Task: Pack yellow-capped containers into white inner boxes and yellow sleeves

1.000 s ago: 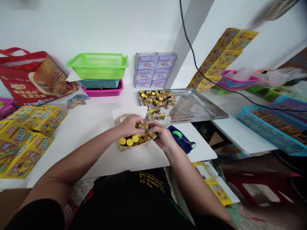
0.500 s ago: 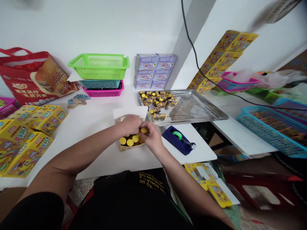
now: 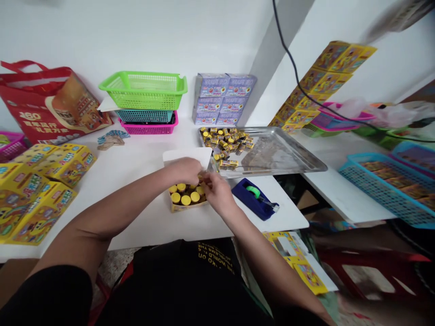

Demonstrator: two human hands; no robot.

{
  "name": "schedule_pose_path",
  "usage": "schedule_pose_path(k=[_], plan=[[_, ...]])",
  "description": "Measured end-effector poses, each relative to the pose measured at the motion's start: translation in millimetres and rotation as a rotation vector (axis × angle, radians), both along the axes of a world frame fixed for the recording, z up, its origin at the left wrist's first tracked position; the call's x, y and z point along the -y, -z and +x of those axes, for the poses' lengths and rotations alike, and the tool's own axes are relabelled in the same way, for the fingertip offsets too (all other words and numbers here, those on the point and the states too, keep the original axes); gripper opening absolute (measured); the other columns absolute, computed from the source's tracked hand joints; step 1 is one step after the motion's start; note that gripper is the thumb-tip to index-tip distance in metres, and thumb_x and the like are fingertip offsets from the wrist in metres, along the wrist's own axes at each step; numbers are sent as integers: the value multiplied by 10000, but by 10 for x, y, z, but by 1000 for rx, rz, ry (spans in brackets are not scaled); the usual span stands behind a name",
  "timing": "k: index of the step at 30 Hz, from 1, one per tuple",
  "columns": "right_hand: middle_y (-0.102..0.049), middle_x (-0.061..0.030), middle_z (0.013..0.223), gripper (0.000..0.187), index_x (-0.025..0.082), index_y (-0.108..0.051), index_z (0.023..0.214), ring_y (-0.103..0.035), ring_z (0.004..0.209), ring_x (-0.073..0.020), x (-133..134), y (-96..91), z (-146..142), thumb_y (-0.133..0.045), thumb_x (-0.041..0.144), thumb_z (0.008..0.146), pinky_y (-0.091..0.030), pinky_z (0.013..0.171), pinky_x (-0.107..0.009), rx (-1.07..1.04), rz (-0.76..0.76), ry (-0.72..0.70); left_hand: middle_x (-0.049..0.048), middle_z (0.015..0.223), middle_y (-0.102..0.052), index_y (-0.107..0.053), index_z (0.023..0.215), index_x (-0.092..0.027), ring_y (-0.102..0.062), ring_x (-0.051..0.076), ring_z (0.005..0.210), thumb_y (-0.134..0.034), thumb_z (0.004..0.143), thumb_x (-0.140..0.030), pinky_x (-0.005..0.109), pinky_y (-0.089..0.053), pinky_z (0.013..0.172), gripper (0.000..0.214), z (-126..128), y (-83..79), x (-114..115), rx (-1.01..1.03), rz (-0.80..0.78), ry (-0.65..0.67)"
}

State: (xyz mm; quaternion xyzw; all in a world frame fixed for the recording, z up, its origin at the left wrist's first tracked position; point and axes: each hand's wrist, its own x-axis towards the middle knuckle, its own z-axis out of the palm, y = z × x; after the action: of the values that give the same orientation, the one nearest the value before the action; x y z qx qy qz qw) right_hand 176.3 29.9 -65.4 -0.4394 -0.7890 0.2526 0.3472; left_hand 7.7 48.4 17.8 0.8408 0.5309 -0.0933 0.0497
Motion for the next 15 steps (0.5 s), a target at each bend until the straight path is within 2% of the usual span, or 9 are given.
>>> schedule_pose_path(k=[6,9,12,15], plan=[[-706,-65,907,288,233,-611,1054,-667,818,-240,-73,-7,-30,-567,127,790,-525,780,-355,111,-70,-26,121,863,-750,-783,938,-144,-690,284,808,-675,749,-263,317,-439,635,248,-73,-156,106,-46,-66,-62],[-718,-58,900,324,241,-603,1102,-666,798,-229,-20,44,-12,-559,152,794,-516,755,-336,99,-60,-20,128,976,-756,-742,1066,-146,-692,290,875,-721,751,-286,310,-458,674,346,-99,-207,110,13,-29,-84],[-723,-69,953,259,247,-615,1068,-677,850,-242,47,46,42,-545,197,824,-528,790,-359,24,-8,32,133,1044,-744,-674,1177,-152,-691,297,912,-741,743,-272,315,-477,702,455,-75,-182,100,106,71,-83],[-718,-89,984,180,237,-632,1021,-677,859,-252,10,-60,194,-529,289,882,-537,771,-369,-44,70,127,152,1027,-743,-699,1117,-148,-697,328,934,-705,781,-224,357,-515,744,344,20,-119,110,83,54,-51]])
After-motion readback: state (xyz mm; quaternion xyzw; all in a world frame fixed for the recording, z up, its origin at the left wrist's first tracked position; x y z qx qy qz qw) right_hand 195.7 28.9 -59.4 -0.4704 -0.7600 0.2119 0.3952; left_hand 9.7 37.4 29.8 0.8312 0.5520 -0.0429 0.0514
